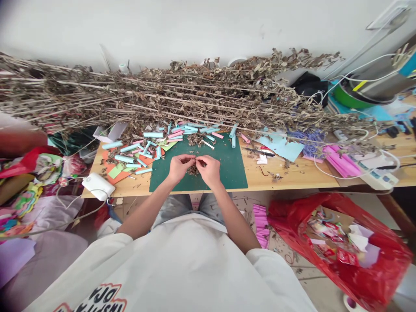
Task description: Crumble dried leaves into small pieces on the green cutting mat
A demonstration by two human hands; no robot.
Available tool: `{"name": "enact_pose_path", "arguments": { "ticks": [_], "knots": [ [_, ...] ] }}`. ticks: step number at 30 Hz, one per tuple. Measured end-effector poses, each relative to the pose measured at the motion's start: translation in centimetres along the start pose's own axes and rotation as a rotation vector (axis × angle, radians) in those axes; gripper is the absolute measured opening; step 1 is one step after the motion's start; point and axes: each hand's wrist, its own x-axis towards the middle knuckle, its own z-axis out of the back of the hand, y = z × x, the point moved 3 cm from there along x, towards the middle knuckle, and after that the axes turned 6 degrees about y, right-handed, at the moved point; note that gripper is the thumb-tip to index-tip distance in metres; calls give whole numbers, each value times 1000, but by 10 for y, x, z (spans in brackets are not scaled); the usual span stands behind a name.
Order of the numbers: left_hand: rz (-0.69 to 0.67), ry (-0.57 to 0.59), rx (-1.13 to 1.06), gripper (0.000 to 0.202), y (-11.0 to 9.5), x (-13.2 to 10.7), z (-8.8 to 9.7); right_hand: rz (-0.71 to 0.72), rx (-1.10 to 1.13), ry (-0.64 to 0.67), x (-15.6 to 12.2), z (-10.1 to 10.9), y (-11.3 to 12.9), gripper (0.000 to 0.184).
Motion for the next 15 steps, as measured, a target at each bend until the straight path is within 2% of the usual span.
{"name": "enact_pose_path", "arguments": {
  "ticks": [2,5,7,11,15],
  "knots": [
    [-6,-18,-27,21,1,0,-1,-108,98,-34,1,-4,-6,13],
    [63,-14,-251,24,3,1,-5,-302,342,-159,3,-9,-20,15],
    [136,5,-386,27,4,2,-7,-342,414,-219,4,-9,-26,17],
    [218,-3,-527,28,4,1,-5,-272,278,-129,5,-3,-27,18],
    [229,-32,-572,24,4,1,-2,-114,65,-30,3,2,-17,22]
  ]
}}
